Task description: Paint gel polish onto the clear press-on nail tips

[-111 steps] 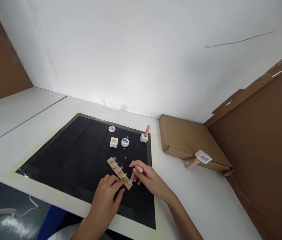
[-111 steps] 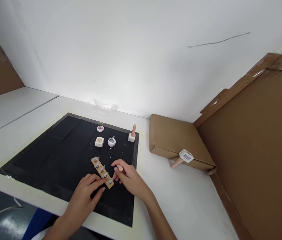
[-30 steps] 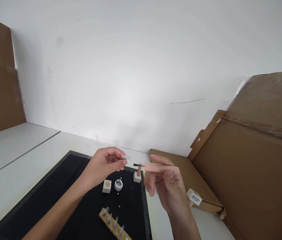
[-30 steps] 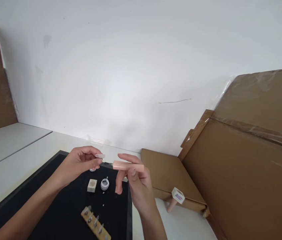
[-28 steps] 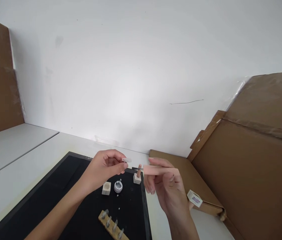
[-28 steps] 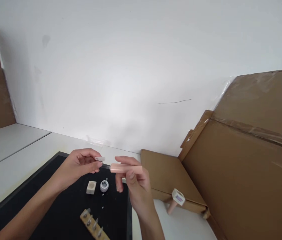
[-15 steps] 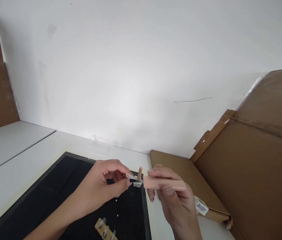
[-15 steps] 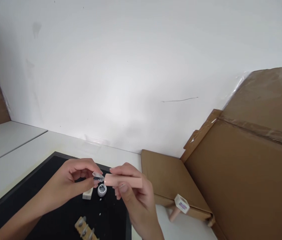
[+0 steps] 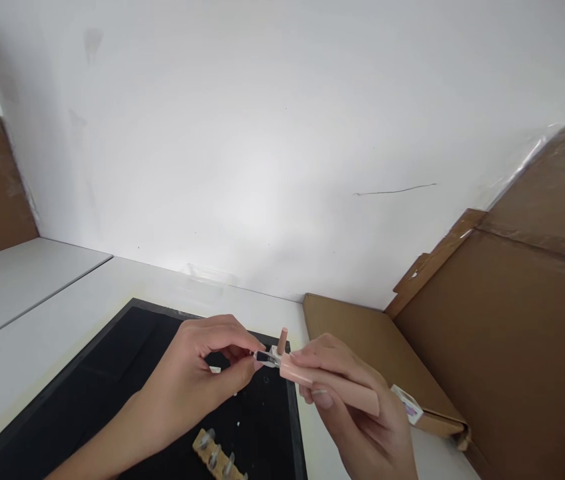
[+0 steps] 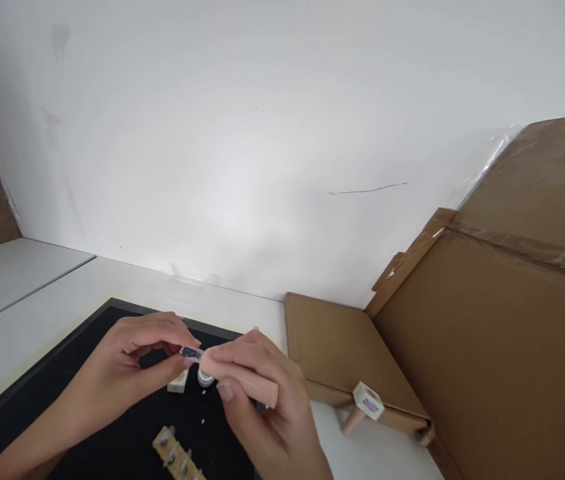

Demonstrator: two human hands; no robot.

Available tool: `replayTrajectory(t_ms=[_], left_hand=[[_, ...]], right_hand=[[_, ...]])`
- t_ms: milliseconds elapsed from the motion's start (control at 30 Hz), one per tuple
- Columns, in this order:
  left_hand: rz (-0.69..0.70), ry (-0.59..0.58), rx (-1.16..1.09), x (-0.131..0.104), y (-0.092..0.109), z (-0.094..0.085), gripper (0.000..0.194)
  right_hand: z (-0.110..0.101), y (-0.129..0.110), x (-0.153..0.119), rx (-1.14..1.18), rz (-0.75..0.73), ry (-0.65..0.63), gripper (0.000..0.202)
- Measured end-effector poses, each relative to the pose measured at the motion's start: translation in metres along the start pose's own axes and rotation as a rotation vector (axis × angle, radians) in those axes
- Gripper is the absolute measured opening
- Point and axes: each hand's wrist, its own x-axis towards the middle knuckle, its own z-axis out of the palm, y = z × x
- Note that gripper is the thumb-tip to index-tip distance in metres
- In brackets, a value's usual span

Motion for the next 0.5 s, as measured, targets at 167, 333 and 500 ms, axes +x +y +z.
replayTrajectory(t_ms=[167,333,500], left_hand=[[0.025,0.008,0.038,0.0,-0.001,0.0,0.011],[-0.012,0.008,0.004,0.0,-0.001,0.001,0.011],[-0.055,-0.017,-0.072,-0.001,-0.003,0.0,0.01]], right_hand=[[-0.001,-0.006,0.002,-0.083,-0.014,-0.01,0.022],[-0.006,-0.009,0.0,-0.172,-0.018,0.023,0.02],[-0.016,-0.002,-0.012,-0.196,0.143,0.211,0.022]])
